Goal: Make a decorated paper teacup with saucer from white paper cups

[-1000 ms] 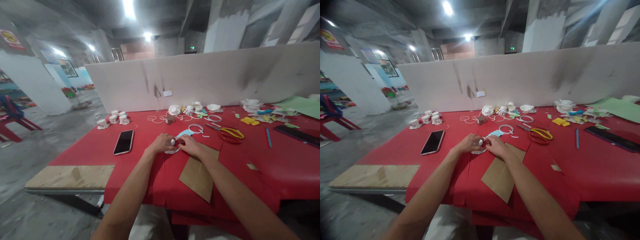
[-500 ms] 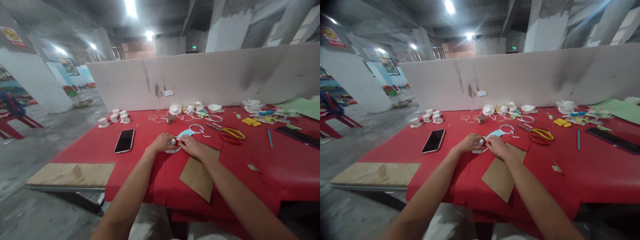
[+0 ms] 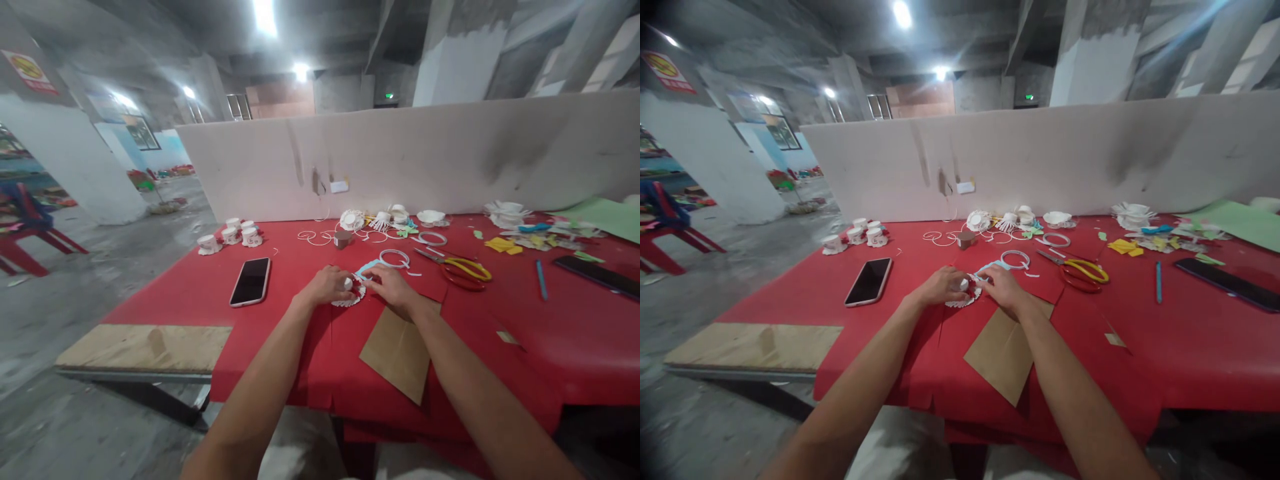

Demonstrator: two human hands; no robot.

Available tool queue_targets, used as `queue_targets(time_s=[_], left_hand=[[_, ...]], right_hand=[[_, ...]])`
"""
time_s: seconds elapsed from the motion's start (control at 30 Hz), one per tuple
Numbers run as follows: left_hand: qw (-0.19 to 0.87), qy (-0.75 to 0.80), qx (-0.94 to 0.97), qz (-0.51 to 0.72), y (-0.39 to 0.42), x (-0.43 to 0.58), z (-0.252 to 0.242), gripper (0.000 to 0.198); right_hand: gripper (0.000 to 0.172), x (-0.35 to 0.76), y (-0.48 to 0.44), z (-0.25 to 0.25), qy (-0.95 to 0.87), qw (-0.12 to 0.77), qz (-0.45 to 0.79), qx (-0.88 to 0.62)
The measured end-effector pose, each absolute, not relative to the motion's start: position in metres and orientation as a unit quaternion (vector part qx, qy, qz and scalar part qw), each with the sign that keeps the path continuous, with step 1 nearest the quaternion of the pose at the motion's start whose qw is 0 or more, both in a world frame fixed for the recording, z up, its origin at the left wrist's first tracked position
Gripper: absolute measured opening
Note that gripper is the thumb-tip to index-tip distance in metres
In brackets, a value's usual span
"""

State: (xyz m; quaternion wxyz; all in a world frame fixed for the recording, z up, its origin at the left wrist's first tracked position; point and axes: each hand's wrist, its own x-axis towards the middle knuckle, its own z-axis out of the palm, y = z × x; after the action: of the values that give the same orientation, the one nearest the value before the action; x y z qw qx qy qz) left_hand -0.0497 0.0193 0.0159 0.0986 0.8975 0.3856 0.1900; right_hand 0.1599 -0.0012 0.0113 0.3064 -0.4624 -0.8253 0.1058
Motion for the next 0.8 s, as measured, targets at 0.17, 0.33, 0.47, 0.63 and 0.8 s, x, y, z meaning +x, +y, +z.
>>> queue_targets(time_s=[0.17,0.33,0.47,0.63,0.8], left_hand=[[0.091,0.384,0.900,0.187,0.021,-0.051,0.014,0.040],[0.089,0.369,0.906,0.189,0.022,-0.051,0.011,0.040],[0.072,0.367,0.908,0.189,0.025,-0.051,0.007,0.041],[0.052,0.367,0.912,0.176,0.027,-0.050,0.006,0.039],[0.052,0.367,0.913,0.170,0.023,-0.049,0.010,0.039]], right_hand=[[0.016,0.150,-0.002,0.003,-0.850,0.249,0.114,-0.450],[0.010,0.145,-0.001,-0.002,-0.844,0.250,0.081,-0.468],[0.015,0.139,-0.002,-0.003,-0.841,0.220,0.033,-0.494],[0.016,0.135,-0.004,-0.003,-0.841,0.189,-0.009,-0.506],[0.021,0.150,0.002,0.001,-0.825,0.270,0.019,-0.497]])
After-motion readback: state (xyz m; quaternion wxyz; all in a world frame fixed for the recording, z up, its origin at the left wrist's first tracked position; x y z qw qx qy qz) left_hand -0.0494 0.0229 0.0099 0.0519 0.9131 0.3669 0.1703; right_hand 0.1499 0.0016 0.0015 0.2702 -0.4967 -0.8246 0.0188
